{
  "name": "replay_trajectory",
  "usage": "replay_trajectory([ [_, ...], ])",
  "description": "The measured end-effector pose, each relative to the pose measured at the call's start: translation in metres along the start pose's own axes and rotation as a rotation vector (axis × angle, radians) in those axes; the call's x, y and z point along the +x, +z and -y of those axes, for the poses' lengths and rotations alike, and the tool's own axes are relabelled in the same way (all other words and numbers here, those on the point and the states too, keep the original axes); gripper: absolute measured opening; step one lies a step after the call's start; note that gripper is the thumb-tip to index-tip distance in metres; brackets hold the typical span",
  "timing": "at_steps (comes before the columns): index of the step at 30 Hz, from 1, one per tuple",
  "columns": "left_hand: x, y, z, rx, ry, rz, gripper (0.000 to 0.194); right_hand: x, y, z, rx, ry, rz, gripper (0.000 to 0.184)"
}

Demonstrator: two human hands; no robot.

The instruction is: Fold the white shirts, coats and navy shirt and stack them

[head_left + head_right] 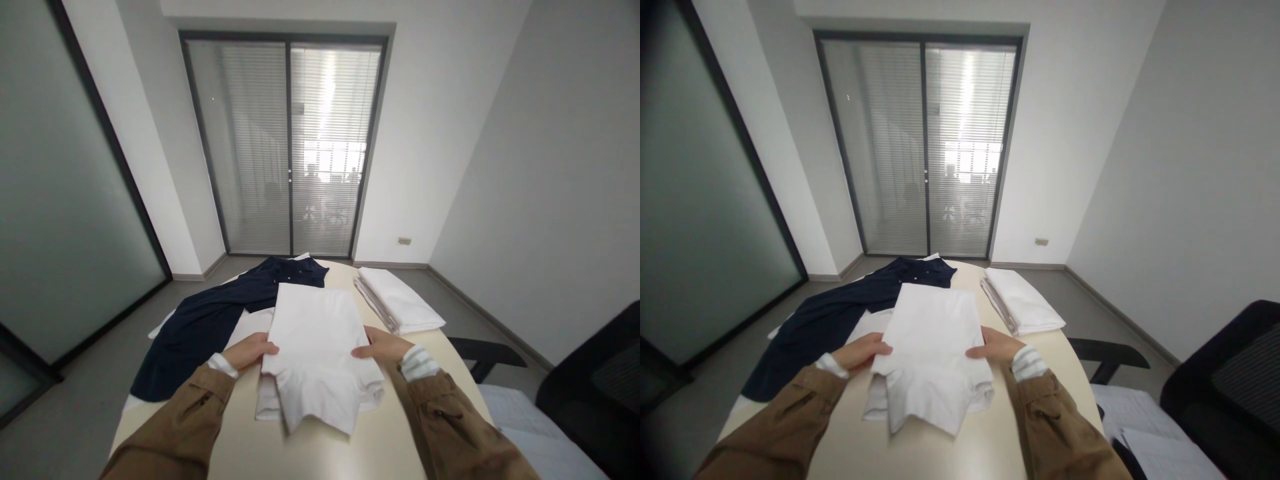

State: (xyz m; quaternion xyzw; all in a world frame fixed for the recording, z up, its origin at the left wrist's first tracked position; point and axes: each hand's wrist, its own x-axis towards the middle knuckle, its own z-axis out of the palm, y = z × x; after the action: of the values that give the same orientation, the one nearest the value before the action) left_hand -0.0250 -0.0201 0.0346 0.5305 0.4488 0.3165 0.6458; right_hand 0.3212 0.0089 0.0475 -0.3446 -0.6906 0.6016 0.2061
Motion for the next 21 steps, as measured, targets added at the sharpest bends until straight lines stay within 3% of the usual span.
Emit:
replay_trajectory([
  [3,-0.004,-0.002,-0.001,0.089,-0.005,0.124,0.027,-0.013,-0.001,0.007,-0.058,0.082,0.044,0.057],
  [8,0.0,-0.006,0.008,0.153,0.035,0.135,0.041,-0.025,0.0,0.013,-0.142,0.565,0.288,0.061],
  [10,0.001,-0.006,0.009,0.174,0.048,0.138,0.045,-0.022,0.002,0.011,-0.165,0.645,0.322,0.066],
  [12,0.0,-0.006,0.008,0.226,0.059,0.15,0.046,-0.015,0.004,0.007,-0.225,0.634,0.197,0.072],
  [14,-0.003,-0.005,0.004,0.31,0.059,0.188,0.044,-0.006,0.005,-0.001,-0.269,0.565,-0.05,0.073],
  [16,-0.007,-0.004,-0.001,0.38,0.047,0.277,0.04,0.002,0.003,-0.01,-0.244,0.455,-0.289,0.071],
  [17,-0.01,-0.004,-0.004,0.397,0.041,0.334,0.038,0.005,0.001,-0.014,-0.213,0.4,-0.347,0.069],
  [21,-0.019,-0.004,-0.01,0.363,0.034,0.515,0.035,0.007,-0.008,-0.027,-0.166,0.295,-0.296,0.058],
])
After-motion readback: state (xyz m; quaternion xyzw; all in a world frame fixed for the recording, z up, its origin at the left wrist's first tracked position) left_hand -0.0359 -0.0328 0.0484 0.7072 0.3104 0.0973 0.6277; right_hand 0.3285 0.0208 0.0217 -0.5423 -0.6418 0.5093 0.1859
